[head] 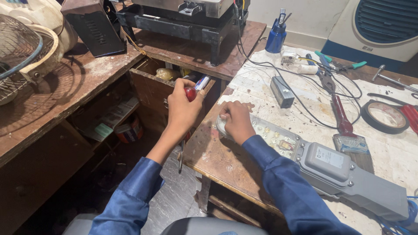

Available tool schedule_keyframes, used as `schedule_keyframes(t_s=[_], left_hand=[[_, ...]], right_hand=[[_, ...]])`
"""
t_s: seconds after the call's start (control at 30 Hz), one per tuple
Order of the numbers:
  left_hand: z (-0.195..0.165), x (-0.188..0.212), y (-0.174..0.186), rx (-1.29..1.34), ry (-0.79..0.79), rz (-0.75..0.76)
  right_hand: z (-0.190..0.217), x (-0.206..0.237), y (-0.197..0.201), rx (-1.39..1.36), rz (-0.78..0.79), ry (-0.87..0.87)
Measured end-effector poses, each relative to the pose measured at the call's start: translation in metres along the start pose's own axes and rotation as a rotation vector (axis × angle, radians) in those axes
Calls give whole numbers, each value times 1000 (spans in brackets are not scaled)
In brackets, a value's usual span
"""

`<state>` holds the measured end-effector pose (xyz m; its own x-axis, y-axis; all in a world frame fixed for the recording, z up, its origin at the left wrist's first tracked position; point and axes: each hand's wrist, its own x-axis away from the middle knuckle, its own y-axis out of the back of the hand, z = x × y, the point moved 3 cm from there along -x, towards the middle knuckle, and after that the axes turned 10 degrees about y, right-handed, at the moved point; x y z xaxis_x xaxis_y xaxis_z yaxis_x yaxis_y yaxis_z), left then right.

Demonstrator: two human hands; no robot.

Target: The person unscrews the fasteners of an LED street light fixture with a screwdriver, lifts off the LED lens panel, brushes dust from the panel and the fixture with a paintbrush, then repositions the panel on the fixture and tightens the screws back down.

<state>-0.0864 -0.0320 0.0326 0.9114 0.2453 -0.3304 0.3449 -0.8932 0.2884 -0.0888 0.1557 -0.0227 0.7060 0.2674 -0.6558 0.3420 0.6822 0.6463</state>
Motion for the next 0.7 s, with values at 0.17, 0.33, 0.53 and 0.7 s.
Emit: schedule_keyframes(t_s=[0.17, 0.33, 0.53, 0.7], left_hand=[[-4, 4, 4, 3, 16, -38], [-10, 6, 6, 5, 28, -29], [-24, 9, 9, 55, -76, -86], [-32, 8, 7, 143, -28, -44]], right_hand=[[5, 3, -1, 35, -65, 50], [12, 5, 4, 184, -39, 3], [14, 3, 7, 168, -119, -155], [19, 0, 8, 148, -96, -249]])
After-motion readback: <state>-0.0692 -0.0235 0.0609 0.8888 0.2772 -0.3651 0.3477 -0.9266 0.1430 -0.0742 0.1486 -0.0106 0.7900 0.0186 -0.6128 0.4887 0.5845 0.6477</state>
